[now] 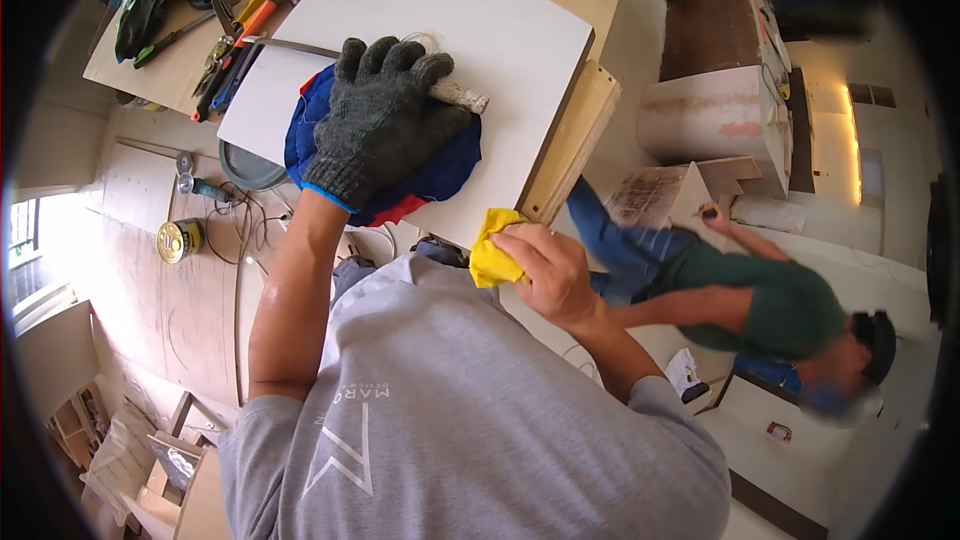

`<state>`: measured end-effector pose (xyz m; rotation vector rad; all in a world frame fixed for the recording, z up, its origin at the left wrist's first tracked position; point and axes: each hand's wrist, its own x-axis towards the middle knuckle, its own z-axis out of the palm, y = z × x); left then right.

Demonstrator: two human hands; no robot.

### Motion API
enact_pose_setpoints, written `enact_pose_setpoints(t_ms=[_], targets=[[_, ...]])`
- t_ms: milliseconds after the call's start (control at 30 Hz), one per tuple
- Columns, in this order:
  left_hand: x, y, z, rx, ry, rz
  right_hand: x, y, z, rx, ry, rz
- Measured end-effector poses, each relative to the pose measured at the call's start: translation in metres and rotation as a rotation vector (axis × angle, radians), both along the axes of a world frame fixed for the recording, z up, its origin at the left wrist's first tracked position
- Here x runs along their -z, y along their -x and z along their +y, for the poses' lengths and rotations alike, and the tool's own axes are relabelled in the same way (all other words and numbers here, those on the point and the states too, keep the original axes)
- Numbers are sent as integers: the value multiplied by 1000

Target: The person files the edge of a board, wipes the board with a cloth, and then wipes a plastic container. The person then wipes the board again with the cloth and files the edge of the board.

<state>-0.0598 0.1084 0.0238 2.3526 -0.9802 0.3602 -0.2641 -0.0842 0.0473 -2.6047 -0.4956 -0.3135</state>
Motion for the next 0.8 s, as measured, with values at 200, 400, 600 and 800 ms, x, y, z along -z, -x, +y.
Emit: enact_pose_setpoints(t_ms=[200, 400, 600, 800], targets=[[-1, 1, -2, 6, -16, 18, -2, -40, -27, 161, 46, -25], [0, 4, 1, -5, 3, 14, 7, -11, -17, 35, 13, -5], [0, 2, -1, -17, -29, -54, 11, -9, -18, 44, -14, -24], [2, 2, 1, -1, 1, -19, 13, -27, -31, 80, 54, -54]])
